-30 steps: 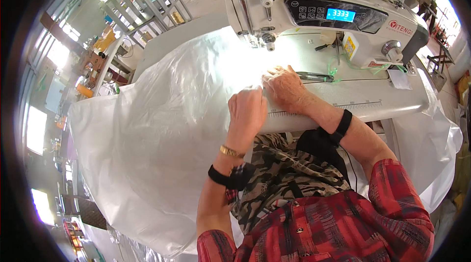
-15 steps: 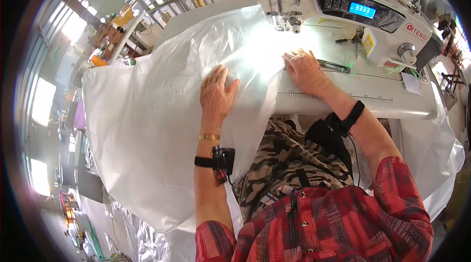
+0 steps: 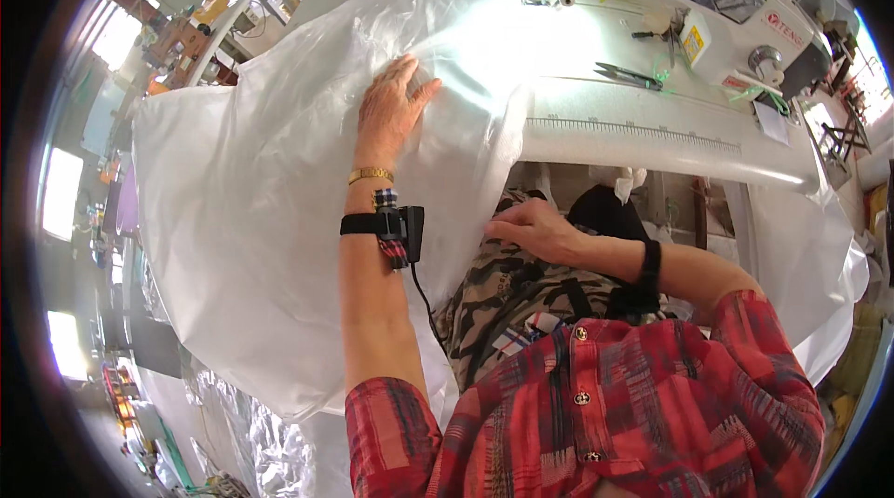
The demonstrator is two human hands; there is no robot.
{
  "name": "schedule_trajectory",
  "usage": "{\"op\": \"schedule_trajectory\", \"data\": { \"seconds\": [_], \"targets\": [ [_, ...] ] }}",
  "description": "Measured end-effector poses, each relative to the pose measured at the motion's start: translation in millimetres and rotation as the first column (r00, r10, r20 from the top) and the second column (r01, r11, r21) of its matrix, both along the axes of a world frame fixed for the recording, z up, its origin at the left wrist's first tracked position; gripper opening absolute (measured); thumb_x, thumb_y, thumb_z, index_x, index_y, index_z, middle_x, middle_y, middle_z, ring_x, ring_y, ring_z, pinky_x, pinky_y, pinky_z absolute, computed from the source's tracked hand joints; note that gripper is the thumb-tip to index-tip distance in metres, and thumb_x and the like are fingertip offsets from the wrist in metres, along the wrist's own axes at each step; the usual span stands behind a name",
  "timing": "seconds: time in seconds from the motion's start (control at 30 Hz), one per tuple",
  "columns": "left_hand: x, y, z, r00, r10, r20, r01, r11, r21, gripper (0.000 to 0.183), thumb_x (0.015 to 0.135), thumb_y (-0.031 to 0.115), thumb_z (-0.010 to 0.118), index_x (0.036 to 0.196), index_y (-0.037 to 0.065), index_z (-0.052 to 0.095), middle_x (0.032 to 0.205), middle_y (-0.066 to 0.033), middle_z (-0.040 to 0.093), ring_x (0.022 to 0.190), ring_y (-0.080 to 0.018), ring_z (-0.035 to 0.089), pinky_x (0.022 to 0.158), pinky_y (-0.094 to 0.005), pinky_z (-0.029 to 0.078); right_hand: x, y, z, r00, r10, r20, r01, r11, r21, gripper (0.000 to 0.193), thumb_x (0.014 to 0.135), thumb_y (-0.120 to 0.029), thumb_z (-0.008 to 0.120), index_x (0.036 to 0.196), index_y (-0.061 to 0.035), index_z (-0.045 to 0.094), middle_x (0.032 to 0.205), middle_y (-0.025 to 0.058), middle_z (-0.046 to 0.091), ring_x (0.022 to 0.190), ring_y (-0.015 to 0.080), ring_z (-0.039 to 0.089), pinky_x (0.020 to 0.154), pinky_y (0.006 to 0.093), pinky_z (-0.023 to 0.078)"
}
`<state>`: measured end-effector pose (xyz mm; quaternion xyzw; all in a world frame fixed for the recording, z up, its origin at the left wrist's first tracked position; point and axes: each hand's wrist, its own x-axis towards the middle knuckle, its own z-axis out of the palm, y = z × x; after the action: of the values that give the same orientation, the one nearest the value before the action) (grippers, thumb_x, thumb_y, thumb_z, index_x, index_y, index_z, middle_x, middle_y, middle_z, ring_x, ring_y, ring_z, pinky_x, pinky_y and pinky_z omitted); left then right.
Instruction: The person is sewing a large white plastic bag or sheet using an industrial sewing machine.
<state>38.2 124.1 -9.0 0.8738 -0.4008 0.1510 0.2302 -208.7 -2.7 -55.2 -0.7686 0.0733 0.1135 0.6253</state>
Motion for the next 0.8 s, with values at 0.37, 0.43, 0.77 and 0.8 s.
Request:
{"op": "schedule_trajectory", "data": {
  "seconds": [0.37, 0.43, 0.77, 0.8],
  "targets": [
    [5.7, 0.4, -4.2, 0.999, 0.041, -0.029, -0.041, 0.999, 0.007, 0.066, 0.090, 0.055, 0.056, 0.129, 0.001, 0.057, 0.139, -0.0135, 0.052, 0.132, -0.0277, 0.044, 0.111, -0.0389, 0.035, -41.1, -3.4, 69.6, 0.972, 0.169, 0.161, -0.221, 0.892, 0.395, 0.020, 0.090, -0.016, 0.066, 0.093, 0.0033, 0.072, 0.081, 0.0016, 0.068, 0.078, 0.0058, 0.058, 0.071, 0.0238, 0.047],
    [6.7, 1.4, -4.9, 0.999, 0.029, -0.032, -0.029, 1.000, 0.002, 0.066, 0.090, 0.054, 0.056, 0.129, 0.001, 0.057, 0.140, -0.0135, 0.052, 0.132, -0.0277, 0.044, 0.111, -0.0390, 0.034, -61.2, -31.9, 79.0, 0.983, 0.097, 0.156, -0.171, 0.792, 0.585, 0.017, 0.091, -0.012, 0.064, 0.096, 0.0027, 0.071, 0.089, -0.0001, 0.069, 0.084, 0.0046, 0.059, 0.076, 0.0234, 0.048],
    [-25.0, 10.1, 5.0, 1.000, -0.025, -0.017, 0.021, 0.977, -0.214, 0.050, 0.089, 0.043, 0.064, 0.116, 0.001, 0.064, 0.122, -0.0136, 0.065, 0.113, -0.0309, 0.059, 0.100, -0.0377, 0.043, -78.7, -69.6, -24.9, 0.992, 0.108, -0.063, -0.119, 0.970, -0.211, 0.035, 0.085, -0.025, 0.057, 0.085, 0.0086, 0.066, 0.062, 0.0138, 0.061, 0.059, 0.0122, 0.057, 0.058, 0.0322, 0.047],
    [-44.1, 2.9, 13.1, 0.999, -0.034, -0.017, 0.030, 0.977, -0.210, 0.050, 0.089, 0.043, 0.064, 0.116, 0.001, 0.064, 0.122, -0.0136, 0.065, 0.113, -0.0309, 0.059, 0.100, -0.0377, 0.043, -79.2, -70.2, -21.4, 0.990, 0.126, -0.067, -0.138, 0.964, -0.227, 0.034, 0.085, -0.025, 0.057, 0.085, 0.0078, 0.067, 0.062, 0.0144, 0.062, 0.059, 0.0121, 0.058, 0.058, 0.0327, 0.047]
  ]
}}
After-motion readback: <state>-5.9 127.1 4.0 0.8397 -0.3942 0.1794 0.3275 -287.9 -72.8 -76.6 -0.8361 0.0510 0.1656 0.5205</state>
